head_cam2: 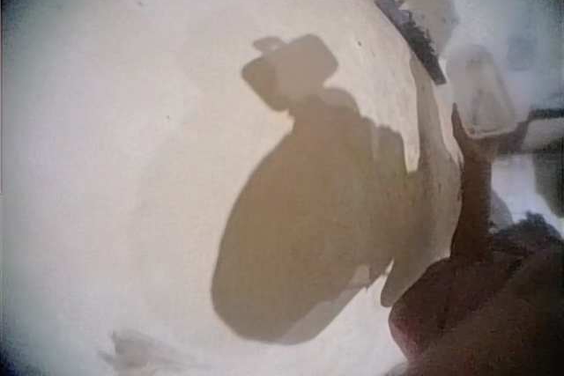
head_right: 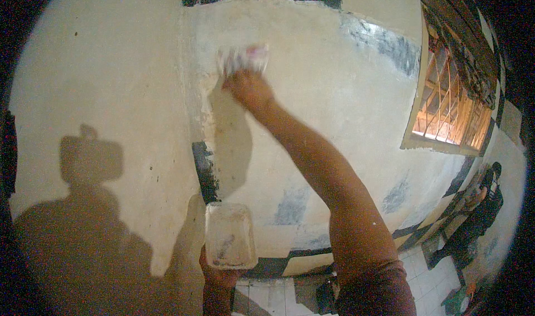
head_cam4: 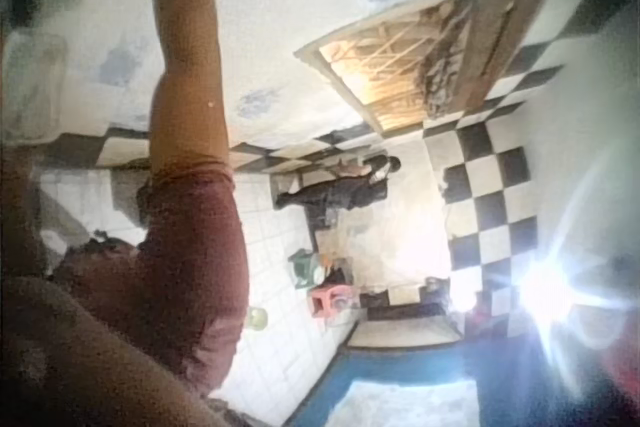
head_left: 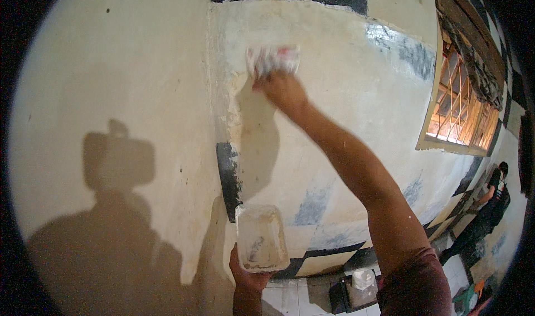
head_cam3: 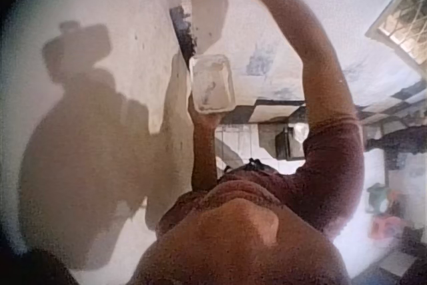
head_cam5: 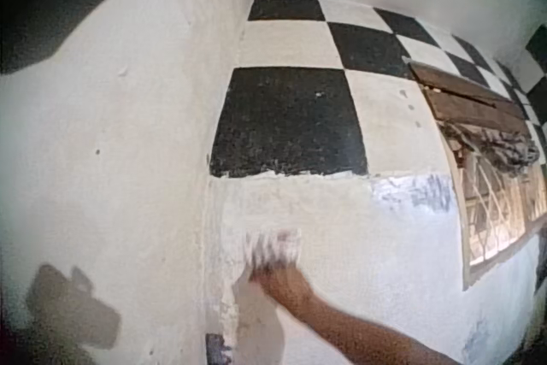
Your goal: The person applies a white plaster substance to a wall with a spatula, spreading it over dark patches.
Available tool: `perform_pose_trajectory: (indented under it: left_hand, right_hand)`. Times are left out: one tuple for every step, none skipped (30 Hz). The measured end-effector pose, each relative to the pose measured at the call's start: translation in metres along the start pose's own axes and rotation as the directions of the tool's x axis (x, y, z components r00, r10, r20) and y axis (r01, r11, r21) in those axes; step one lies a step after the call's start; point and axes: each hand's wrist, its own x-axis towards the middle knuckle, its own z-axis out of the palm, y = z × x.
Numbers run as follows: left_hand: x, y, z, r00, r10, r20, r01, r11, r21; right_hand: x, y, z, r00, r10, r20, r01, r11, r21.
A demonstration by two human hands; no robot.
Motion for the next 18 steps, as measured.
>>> perform_pose_trajectory:
  left_hand:
    - [-0.001, 0.004, -0.001, 1.000, -0.001, 0.006, 0.001, 1.000, -0.010]
    - [0.000, 0.006, -0.003, 1.000, 0.007, 0.009, -0.007, 1.000, -0.008]
    - [0.002, 0.005, -0.006, 1.000, 0.026, -0.011, -0.026, 1.000, -0.004]
    - [0.004, 0.007, -0.009, 0.998, 0.045, -0.034, -0.045, 0.999, 0.004]
    - [0.002, 0.010, -0.006, 0.998, 0.054, -0.036, -0.054, 0.999, 0.009]
    - [-0.002, 0.012, 0.000, 0.997, 0.073, -0.036, -0.072, 0.997, 0.029]
    - [-0.003, 0.007, 0.007, 0.998, 0.064, -0.021, -0.063, 0.997, 0.040]
    - [-0.004, 0.005, 0.012, 0.998, 0.063, -0.020, -0.062, 0.997, 0.044]
    - [-0.005, 0.002, 0.017, 0.993, 0.092, -0.069, -0.086, 0.993, 0.086]
    - [-0.005, 0.003, 0.019, 0.983, 0.136, -0.123, -0.120, 0.984, 0.133]
    - [-0.005, 0.006, 0.015, 0.981, 0.146, -0.124, -0.129, 0.982, 0.139]
    - [-0.004, 0.006, 0.008, 0.995, 0.090, -0.039, -0.089, 0.995, 0.035]
    - [-0.003, 0.007, 0.006, 0.998, 0.041, 0.049, -0.038, 0.997, -0.065]
    - [-0.003, 0.006, 0.007, 0.998, 0.039, 0.051, -0.036, 0.997, -0.062]
    - [-0.003, 0.006, 0.009, 0.998, 0.059, 0.022, -0.057, 0.996, -0.075]
    - [-0.002, 0.005, 0.011, 0.998, 0.068, 0.000, -0.068, 0.994, -0.091]
    - [0.000, 0.004, 0.010, 0.998, 0.058, 0.006, -0.057, 0.994, -0.092]
    - [-0.001, 0.017, 0.002, 0.996, 0.037, 0.081, -0.029, 0.995, -0.099]
  right_hand:
    - [-0.023, -0.029, 0.009, 0.999, -0.044, 0.001, 0.044, 0.999, -0.024]
    - [-0.042, -0.049, 0.011, 0.997, -0.069, -0.017, 0.070, 0.994, 0.081]
    - [-0.050, -0.059, 0.010, 0.995, -0.095, -0.037, 0.100, 0.978, 0.183]
    - [-0.041, -0.060, -0.004, 0.994, -0.095, -0.045, 0.102, 0.977, 0.187]
    - [-0.024, -0.061, -0.037, 0.994, 0.022, 0.104, -0.044, 0.975, 0.216]
    - [-0.007, -0.059, -0.064, 0.958, 0.131, 0.256, -0.190, 0.956, 0.223]
    - [0.012, -0.037, -0.081, 0.981, 0.166, 0.099, -0.182, 0.968, 0.175]
    - [0.041, -0.013, -0.088, 0.980, 0.187, -0.069, -0.175, 0.973, 0.148]
    - [0.070, 0.012, -0.094, 0.975, 0.149, -0.167, -0.137, 0.987, 0.083]
    - [0.096, 0.027, -0.106, 0.972, 0.164, -0.167, -0.157, 0.986, 0.055]
    - [0.116, 0.038, -0.114, 0.969, 0.179, -0.170, -0.176, 0.984, 0.028]
    - [0.128, 0.048, -0.114, 0.968, 0.180, -0.175, -0.178, 0.984, 0.027]
    - [0.136, 0.057, -0.111, 0.974, 0.198, -0.110, -0.203, 0.979, -0.037]
    - [0.138, 0.063, -0.105, 0.975, 0.219, -0.045, -0.223, 0.969, -0.104]
    - [0.130, 0.060, -0.086, 0.993, 0.105, -0.055, -0.113, 0.976, -0.188]
    - [0.114, 0.057, -0.057, 0.999, -0.010, -0.051, -0.005, 0.959, -0.283]
    - [0.091, 0.054, -0.017, 0.999, -0.027, -0.036, 0.022, 0.991, -0.132]
    - [0.066, -0.001, -0.016, 0.997, -0.049, 0.061, 0.058, 0.986, -0.158]
